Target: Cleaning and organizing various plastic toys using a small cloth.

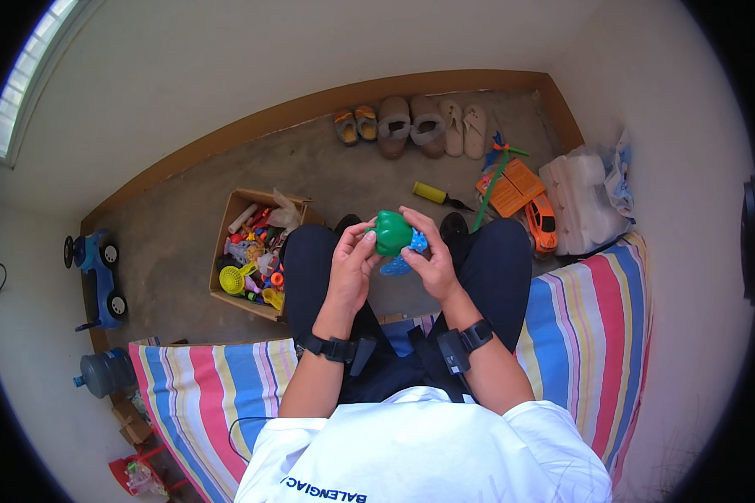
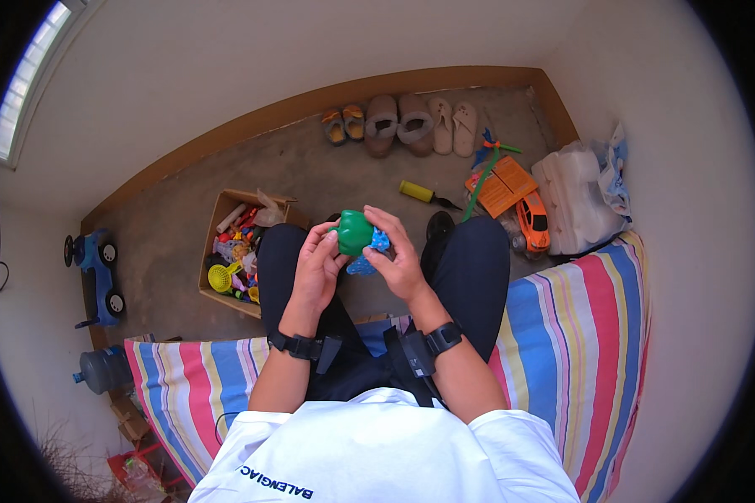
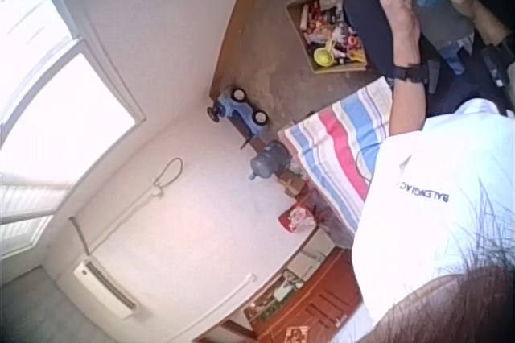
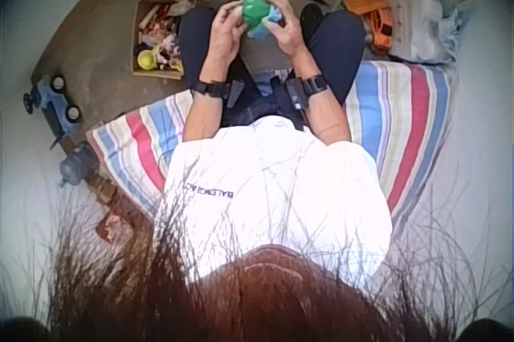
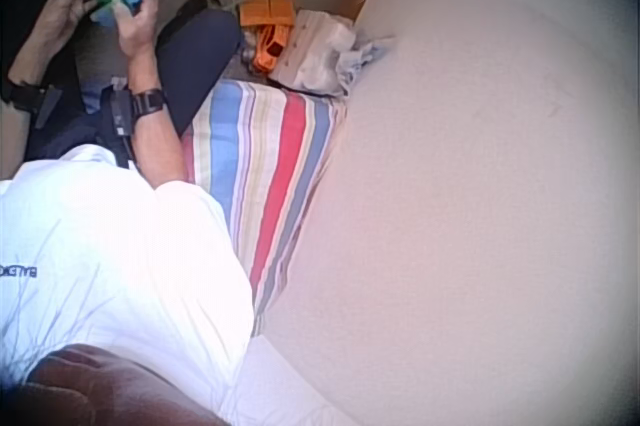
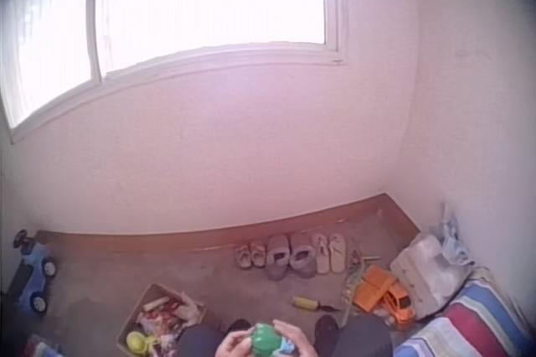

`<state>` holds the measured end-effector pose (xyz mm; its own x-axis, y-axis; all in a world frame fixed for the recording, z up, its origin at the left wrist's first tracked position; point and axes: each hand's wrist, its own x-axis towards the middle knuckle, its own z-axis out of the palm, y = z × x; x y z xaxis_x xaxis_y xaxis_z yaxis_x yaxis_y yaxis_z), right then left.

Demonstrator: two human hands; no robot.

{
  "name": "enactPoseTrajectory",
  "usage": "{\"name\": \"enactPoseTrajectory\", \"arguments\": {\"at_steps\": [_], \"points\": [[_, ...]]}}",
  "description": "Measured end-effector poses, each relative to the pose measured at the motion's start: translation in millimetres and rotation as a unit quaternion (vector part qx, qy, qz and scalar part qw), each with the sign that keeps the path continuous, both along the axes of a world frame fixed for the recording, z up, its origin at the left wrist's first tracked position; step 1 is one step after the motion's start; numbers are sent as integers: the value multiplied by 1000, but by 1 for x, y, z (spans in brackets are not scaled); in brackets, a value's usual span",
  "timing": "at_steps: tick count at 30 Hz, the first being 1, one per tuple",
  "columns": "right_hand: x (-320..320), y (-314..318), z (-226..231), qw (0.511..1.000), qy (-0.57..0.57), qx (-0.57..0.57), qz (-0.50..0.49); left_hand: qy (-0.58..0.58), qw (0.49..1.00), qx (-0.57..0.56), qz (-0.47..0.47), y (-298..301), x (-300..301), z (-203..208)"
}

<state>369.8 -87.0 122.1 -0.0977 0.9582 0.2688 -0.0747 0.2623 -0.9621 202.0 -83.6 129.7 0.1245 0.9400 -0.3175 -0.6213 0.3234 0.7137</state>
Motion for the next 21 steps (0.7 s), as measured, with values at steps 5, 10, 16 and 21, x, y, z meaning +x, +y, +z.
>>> {"name": "enactPoseTrajectory", "arguments": {"at_steps": [5,10,16,21], "points": [[-1,-1,1,1000,-22,14,4,-33,999,1,0,0,-1,2],[-3,-1,9,995,-93,43,-7,-73,997,9,11,1,-3,1],[-6,-3,11,989,-125,73,-17,-101,995,15,6,1,-4,5],[-7,-3,11,988,-132,75,-15,-102,995,15,7,1,-4,8]]}}
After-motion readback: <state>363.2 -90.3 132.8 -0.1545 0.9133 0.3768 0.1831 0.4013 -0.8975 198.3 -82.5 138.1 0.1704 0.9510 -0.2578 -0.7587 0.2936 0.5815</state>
